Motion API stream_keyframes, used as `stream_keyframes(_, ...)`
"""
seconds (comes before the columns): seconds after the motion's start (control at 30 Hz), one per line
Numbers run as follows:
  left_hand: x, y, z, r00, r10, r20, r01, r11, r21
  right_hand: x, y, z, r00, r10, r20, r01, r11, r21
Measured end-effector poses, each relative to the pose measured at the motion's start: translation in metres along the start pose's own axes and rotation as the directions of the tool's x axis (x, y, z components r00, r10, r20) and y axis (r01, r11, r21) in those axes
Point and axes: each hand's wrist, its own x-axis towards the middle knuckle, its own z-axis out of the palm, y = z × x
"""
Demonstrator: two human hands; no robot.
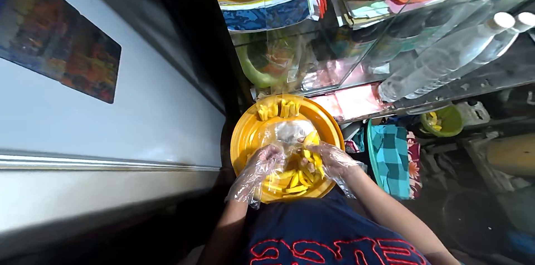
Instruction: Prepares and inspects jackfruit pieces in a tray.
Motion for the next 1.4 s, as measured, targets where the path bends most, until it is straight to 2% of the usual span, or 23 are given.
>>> stream_keyframes(0.2, -0.003, 0.0, -0.002, 0.997, 0.022, 0.07, -0.018, 0.998, -0.065, 0.002, 0.002, 0.003, 1.0, 0.022, -0.011, -0.021, 0.993, 0.114)
stream_keyframes(0.27, -0.004, 0.001, 0.0, 0.998, 0.012, 0.057, -0.009, 0.998, -0.068, 0.0, -0.001, 0.002, 1.0, 0.003, 0.021, -0.003, 1.0, 0.023)
stream_keyframes(0.33, -0.003, 0.005, 0.003, 0.999, -0.025, 0.027, 0.027, 0.997, -0.079, -0.005, -0.009, 0.001, 0.998, -0.046, 0.047, 0.056, 0.97, -0.238)
stream_keyframes(0.4, -0.001, 0.008, 0.006, 0.998, -0.06, 0.022, 0.062, 0.993, -0.104, -0.007, -0.021, -0.004, 0.993, -0.083, 0.089, 0.12, 0.804, -0.582)
stream_keyframes(0.47, -0.003, 0.012, 0.009, 0.997, -0.072, 0.027, 0.076, 0.978, -0.196, -0.008, -0.034, -0.006, 0.988, -0.083, 0.134, 0.156, 0.61, -0.776)
stream_keyframes(0.53, -0.006, 0.018, 0.009, 0.994, -0.095, 0.057, 0.106, 0.964, -0.244, -0.01, -0.043, -0.007, 0.98, -0.08, 0.183, 0.199, 0.488, -0.85)
stream_keyframes(0.67, -0.011, 0.024, 0.006, 0.994, -0.099, 0.042, 0.103, 0.991, -0.087, -0.017, -0.052, 0.003, 0.972, -0.082, 0.222, 0.236, 0.246, -0.94)
stream_keyframes(0.73, -0.013, 0.018, 0.004, 0.995, -0.097, 0.035, 0.099, 0.994, -0.042, -0.019, -0.053, 0.009, 0.977, -0.057, 0.207, 0.213, 0.136, -0.967)
stream_keyframes(0.9, -0.017, 0.012, -0.002, 0.995, -0.091, 0.035, 0.09, 0.995, 0.031, -0.02, -0.056, 0.016, 0.96, -0.063, 0.273, 0.275, 0.026, -0.961)
stream_keyframes(1.0, -0.017, 0.012, -0.007, 0.993, -0.115, 0.02, 0.111, 0.984, 0.14, -0.021, -0.06, 0.022, 0.947, -0.078, 0.313, 0.306, -0.091, -0.948)
stream_keyframes(1.2, -0.01, 0.02, -0.01, 0.985, -0.174, 0.011, 0.162, 0.935, 0.315, -0.02, -0.067, 0.045, 0.965, -0.031, 0.259, 0.236, -0.316, -0.919)
stream_keyframes(1.3, -0.008, 0.024, -0.009, 0.982, -0.179, 0.053, 0.145, 0.91, 0.388, -0.018, -0.064, 0.054, 0.971, -0.045, 0.236, 0.206, -0.352, -0.913)
stream_keyframes(1.4, -0.007, 0.02, -0.008, 0.983, -0.166, 0.072, 0.129, 0.924, 0.36, -0.013, -0.065, 0.055, 0.947, -0.067, 0.313, 0.277, -0.321, -0.906)
